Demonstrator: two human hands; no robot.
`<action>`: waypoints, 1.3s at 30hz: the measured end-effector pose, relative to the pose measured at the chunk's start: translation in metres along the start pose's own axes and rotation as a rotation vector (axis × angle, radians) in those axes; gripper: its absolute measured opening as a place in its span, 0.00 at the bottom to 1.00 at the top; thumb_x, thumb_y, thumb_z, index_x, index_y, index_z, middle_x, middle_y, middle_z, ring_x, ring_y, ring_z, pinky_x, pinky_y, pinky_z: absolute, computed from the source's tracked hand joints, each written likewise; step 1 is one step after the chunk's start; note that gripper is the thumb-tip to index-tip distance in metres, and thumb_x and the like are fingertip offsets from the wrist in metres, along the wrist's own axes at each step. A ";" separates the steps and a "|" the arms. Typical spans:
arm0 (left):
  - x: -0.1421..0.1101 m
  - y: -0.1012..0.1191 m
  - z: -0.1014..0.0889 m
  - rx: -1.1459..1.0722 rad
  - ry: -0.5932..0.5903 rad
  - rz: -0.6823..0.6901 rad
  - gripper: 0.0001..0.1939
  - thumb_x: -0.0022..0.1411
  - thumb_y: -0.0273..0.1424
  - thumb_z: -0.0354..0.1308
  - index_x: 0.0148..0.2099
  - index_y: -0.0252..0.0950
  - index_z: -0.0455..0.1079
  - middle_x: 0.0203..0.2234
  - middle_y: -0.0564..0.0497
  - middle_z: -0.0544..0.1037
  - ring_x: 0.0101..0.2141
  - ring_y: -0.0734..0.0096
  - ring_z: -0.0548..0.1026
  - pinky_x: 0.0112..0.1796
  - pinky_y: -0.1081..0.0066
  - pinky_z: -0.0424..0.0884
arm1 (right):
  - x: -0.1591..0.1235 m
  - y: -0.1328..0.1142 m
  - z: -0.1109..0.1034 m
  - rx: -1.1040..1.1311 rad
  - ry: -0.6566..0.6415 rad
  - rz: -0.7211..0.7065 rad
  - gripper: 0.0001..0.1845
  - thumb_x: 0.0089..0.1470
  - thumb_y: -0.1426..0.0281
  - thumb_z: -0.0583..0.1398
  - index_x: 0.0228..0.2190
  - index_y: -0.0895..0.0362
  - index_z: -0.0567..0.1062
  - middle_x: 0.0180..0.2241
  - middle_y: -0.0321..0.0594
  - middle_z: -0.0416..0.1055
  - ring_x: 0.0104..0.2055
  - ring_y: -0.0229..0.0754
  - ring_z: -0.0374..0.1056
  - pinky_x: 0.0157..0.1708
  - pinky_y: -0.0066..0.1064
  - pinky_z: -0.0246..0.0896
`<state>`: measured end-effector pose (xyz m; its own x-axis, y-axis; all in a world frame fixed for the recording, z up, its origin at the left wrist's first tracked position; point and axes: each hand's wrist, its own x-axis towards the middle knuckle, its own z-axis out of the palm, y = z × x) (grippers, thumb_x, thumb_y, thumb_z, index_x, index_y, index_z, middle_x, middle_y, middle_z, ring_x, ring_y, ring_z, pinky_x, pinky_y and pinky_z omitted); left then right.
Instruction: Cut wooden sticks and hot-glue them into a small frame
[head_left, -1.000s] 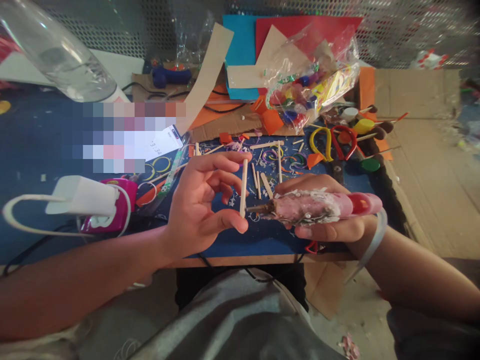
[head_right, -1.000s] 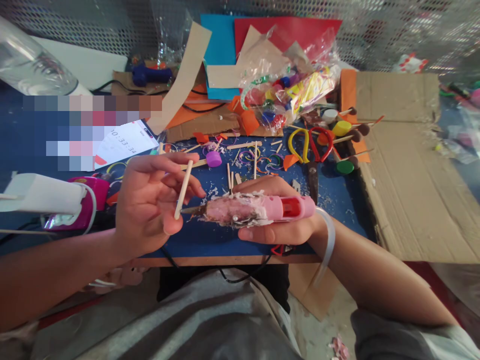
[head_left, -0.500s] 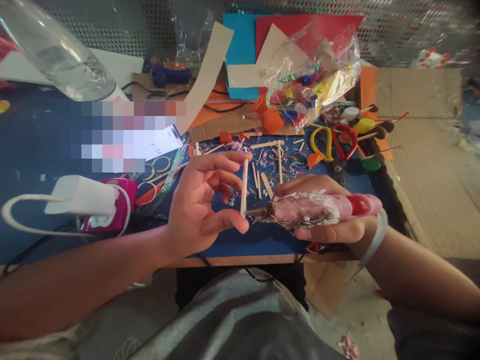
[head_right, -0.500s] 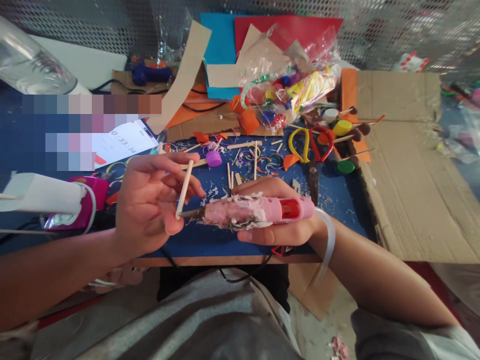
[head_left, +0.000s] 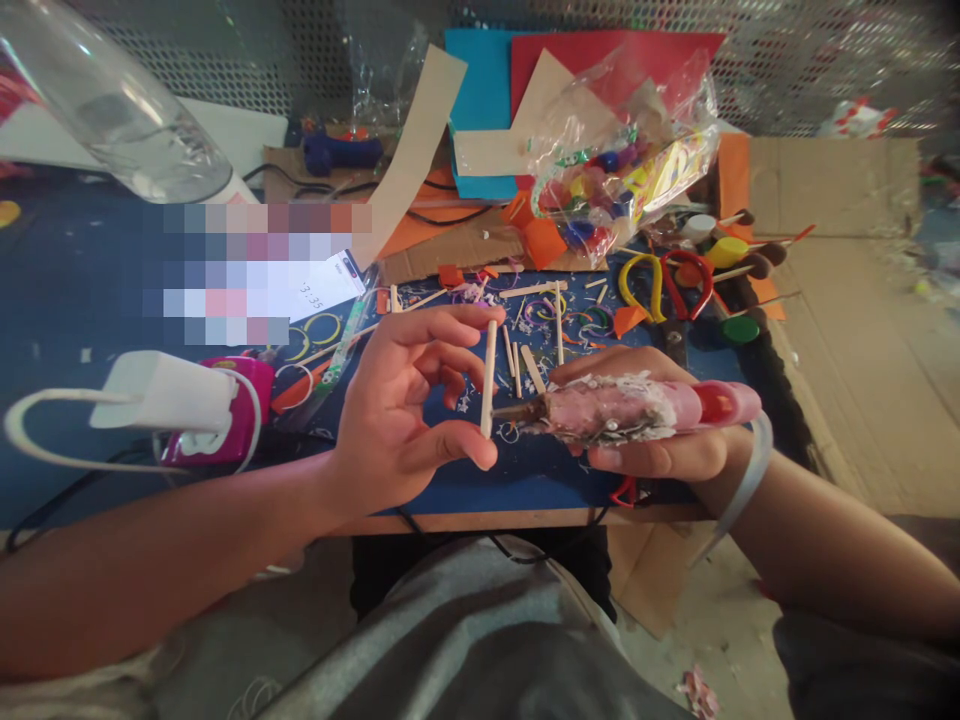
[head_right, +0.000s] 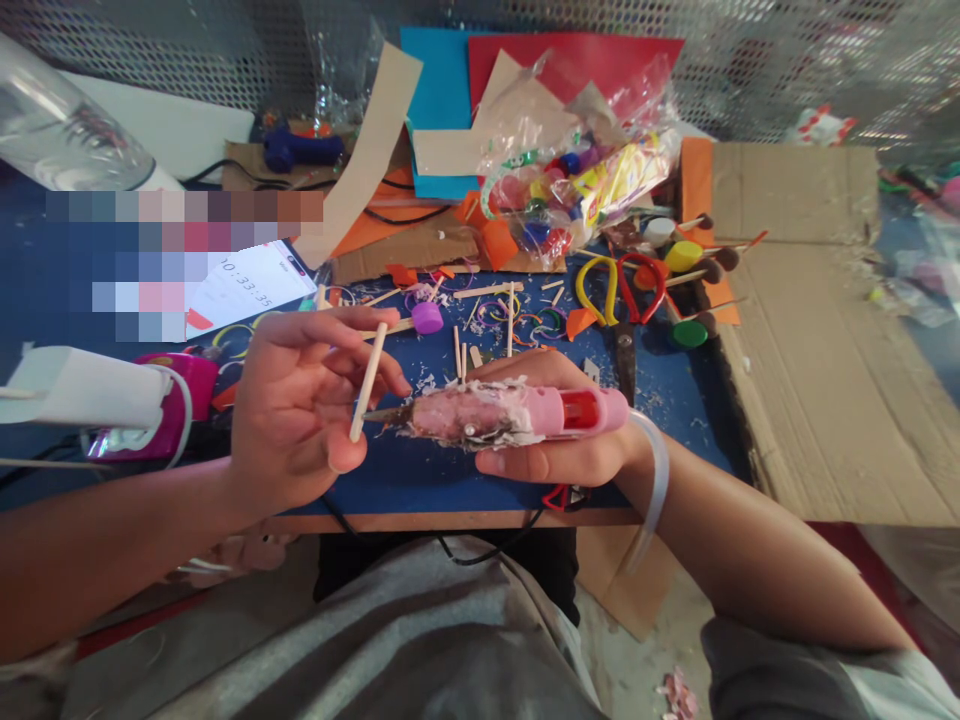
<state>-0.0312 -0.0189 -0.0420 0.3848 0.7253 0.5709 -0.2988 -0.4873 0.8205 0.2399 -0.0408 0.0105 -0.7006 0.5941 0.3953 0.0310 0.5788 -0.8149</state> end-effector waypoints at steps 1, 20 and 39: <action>0.000 0.000 0.000 -0.003 0.000 0.002 0.41 0.53 0.51 0.83 0.64 0.52 0.72 0.65 0.42 0.79 0.36 0.61 0.84 0.30 0.61 0.78 | 0.001 0.000 0.000 0.025 0.002 -0.012 0.13 0.75 0.59 0.62 0.54 0.46 0.83 0.46 0.38 0.86 0.49 0.44 0.85 0.57 0.34 0.81; 0.000 0.001 -0.003 0.036 -0.043 0.014 0.40 0.56 0.50 0.82 0.65 0.53 0.70 0.66 0.43 0.78 0.36 0.61 0.84 0.30 0.61 0.78 | 0.001 0.006 -0.003 -0.022 -0.012 -0.094 0.14 0.77 0.61 0.61 0.52 0.53 0.84 0.40 0.38 0.87 0.56 0.42 0.84 0.60 0.31 0.78; 0.002 0.004 0.000 0.025 -0.028 0.065 0.40 0.57 0.48 0.83 0.66 0.48 0.73 0.65 0.42 0.80 0.37 0.64 0.85 0.31 0.65 0.80 | -0.001 0.008 -0.003 -0.045 -0.001 -0.108 0.14 0.78 0.61 0.60 0.51 0.55 0.84 0.36 0.37 0.85 0.57 0.42 0.84 0.61 0.30 0.76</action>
<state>-0.0317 -0.0201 -0.0375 0.3901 0.6777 0.6233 -0.3018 -0.5455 0.7819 0.2432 -0.0351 0.0050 -0.7024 0.5264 0.4791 -0.0126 0.6639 -0.7477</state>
